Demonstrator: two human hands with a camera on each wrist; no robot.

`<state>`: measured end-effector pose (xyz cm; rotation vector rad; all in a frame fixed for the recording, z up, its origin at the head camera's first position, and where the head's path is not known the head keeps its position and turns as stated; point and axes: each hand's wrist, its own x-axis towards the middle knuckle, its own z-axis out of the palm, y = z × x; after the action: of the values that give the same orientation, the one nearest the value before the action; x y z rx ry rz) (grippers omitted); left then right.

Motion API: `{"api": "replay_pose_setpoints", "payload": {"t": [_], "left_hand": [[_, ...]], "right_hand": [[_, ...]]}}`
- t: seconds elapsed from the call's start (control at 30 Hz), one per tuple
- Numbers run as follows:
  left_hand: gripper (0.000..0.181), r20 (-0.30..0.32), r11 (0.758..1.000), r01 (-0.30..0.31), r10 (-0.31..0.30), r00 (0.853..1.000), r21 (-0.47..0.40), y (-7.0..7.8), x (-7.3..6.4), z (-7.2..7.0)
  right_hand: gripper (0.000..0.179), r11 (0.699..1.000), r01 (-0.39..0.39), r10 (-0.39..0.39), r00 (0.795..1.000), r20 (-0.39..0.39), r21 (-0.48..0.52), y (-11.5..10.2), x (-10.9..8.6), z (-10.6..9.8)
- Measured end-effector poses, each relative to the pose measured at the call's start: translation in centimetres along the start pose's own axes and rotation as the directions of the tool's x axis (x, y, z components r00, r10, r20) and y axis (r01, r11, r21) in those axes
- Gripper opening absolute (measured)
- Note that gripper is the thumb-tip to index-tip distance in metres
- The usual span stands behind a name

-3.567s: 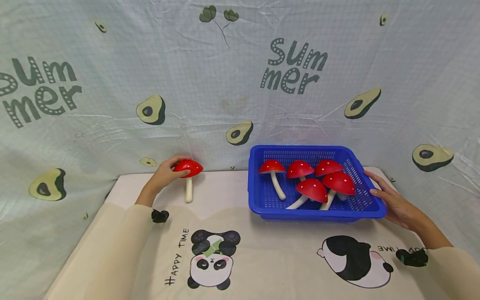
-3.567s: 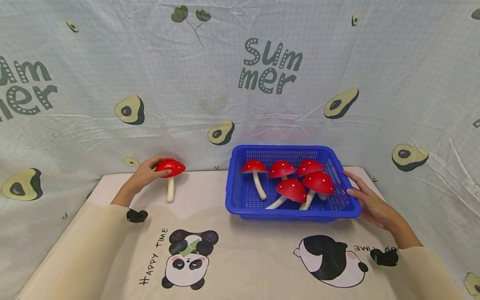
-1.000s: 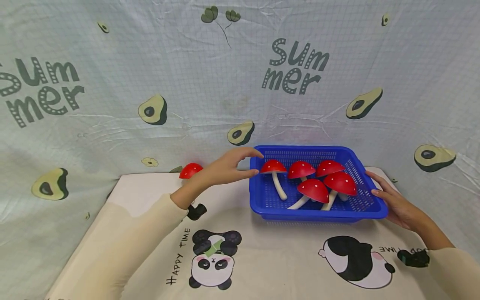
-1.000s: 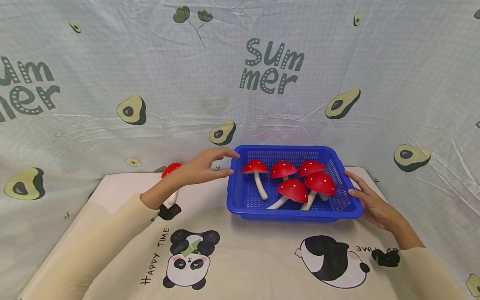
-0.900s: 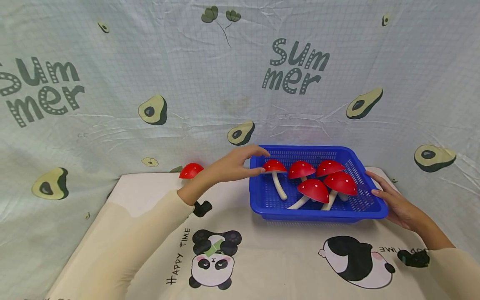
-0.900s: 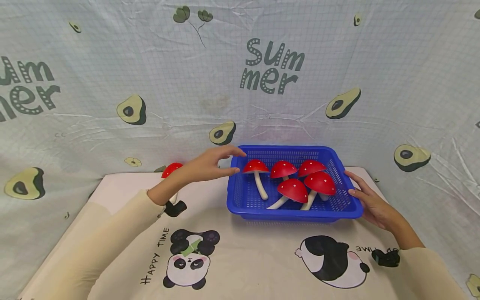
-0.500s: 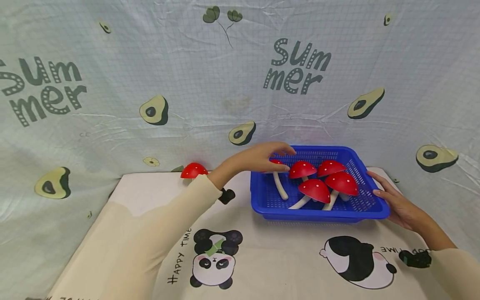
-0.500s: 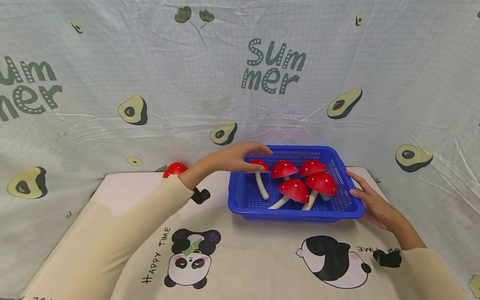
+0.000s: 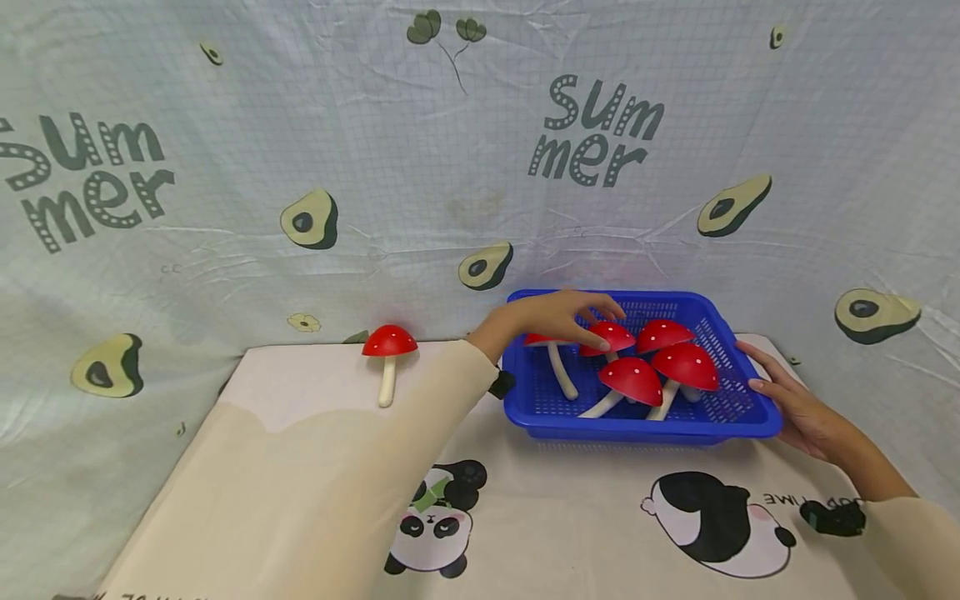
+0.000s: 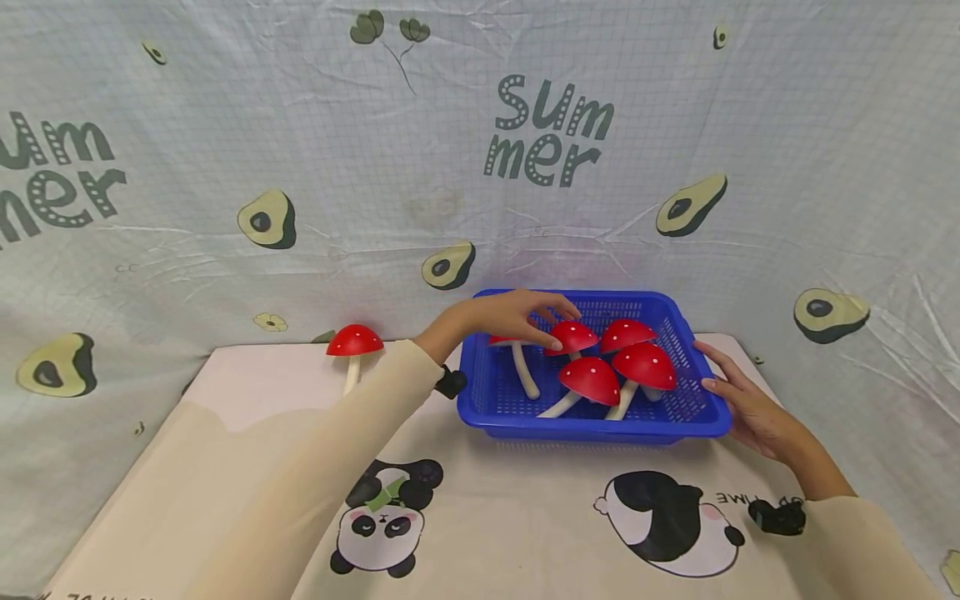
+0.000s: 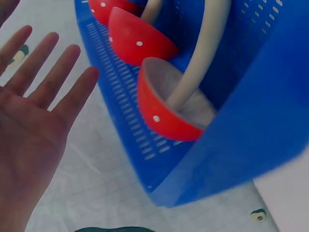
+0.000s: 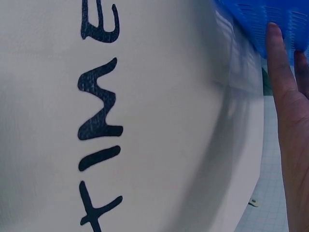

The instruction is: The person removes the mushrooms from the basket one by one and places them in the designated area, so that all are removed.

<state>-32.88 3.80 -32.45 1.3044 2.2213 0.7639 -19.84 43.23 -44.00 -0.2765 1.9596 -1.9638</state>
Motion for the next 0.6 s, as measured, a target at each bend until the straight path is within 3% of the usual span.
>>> {"api": "replay_pose_setpoints", "payload": {"t": [0.33, 0.6], "left_hand": [[0.061, 0.079, 0.983, 0.036, -0.022, 0.997, -0.180, -0.2, 2.2, 1.4], [0.067, 0.183, 0.997, 0.030, -0.016, 0.983, -0.075, 0.2, 4.9, 3.0]], "right_hand": [[0.063, 0.999, -0.017, 0.016, 1.000, -0.024, -0.043, -0.1, -0.2, -0.2], [0.062, 0.998, -0.028, 0.027, 0.999, -0.033, -0.054, -0.2, 0.0, -0.1]]}}
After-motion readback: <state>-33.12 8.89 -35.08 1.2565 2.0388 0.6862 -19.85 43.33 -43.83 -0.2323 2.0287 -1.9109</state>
